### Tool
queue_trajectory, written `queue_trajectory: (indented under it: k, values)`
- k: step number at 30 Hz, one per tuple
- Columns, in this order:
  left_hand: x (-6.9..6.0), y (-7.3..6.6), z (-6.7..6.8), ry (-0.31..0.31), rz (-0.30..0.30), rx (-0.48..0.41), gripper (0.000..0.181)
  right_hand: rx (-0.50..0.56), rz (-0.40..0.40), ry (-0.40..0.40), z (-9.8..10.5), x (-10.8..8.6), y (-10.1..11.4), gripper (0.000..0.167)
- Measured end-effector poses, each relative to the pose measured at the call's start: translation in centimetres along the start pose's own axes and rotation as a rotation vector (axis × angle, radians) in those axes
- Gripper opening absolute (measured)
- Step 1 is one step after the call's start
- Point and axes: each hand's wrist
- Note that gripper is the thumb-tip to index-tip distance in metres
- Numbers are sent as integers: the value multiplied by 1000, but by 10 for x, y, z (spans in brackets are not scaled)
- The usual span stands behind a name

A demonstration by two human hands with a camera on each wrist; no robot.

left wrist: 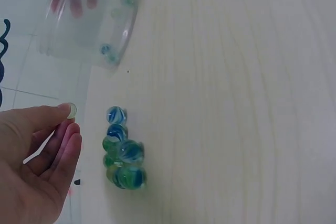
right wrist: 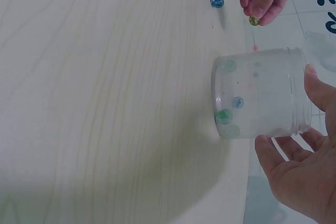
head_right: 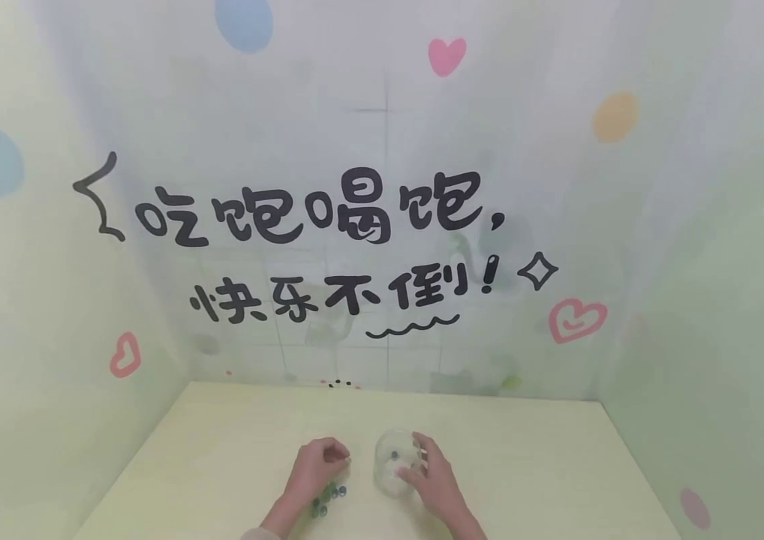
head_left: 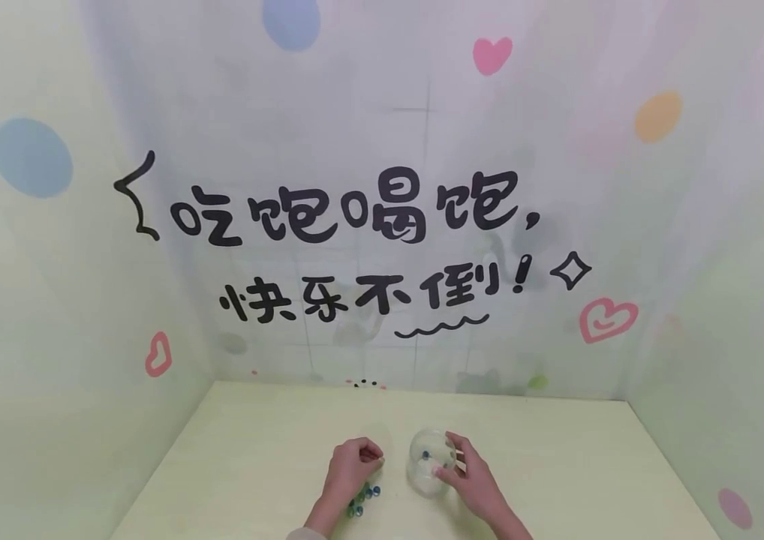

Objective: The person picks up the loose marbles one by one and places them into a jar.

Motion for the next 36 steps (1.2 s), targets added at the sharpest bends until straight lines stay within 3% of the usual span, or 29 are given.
queue_trajectory:
  k: [6, 10, 18, 25, 30, 36]
  values:
    - [0, -18, 8, -27, -92, -65, 8, -1, 19, 4, -3, 3, 2, 66]
    - [-2, -34, 10, -12, -152, -113, 8, -1, 17, 8, -4, 4, 3, 66]
    - [-3, -60, -4, 31, -190, -157, 10, 21, -1, -5, 1, 3, 2, 66]
    - [-5, -53, -6, 0, -158, -158, 12, 30, -3, -6, -1, -1, 3, 66]
    - [-8, -41, 9, -14, -124, -163, 10, 17, -6, -25, 2, -3, 5, 66]
    - [-14, -13, 29, -33, -27, -131, 13, 21, -2, -26, -1, -3, 2, 65]
Point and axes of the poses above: each hand's wrist, its own x-axis towards the middle knuckle, its own z-axis out of the back of the hand, y = z × x, and after that the axes turned 4 degrees about x, right-handed
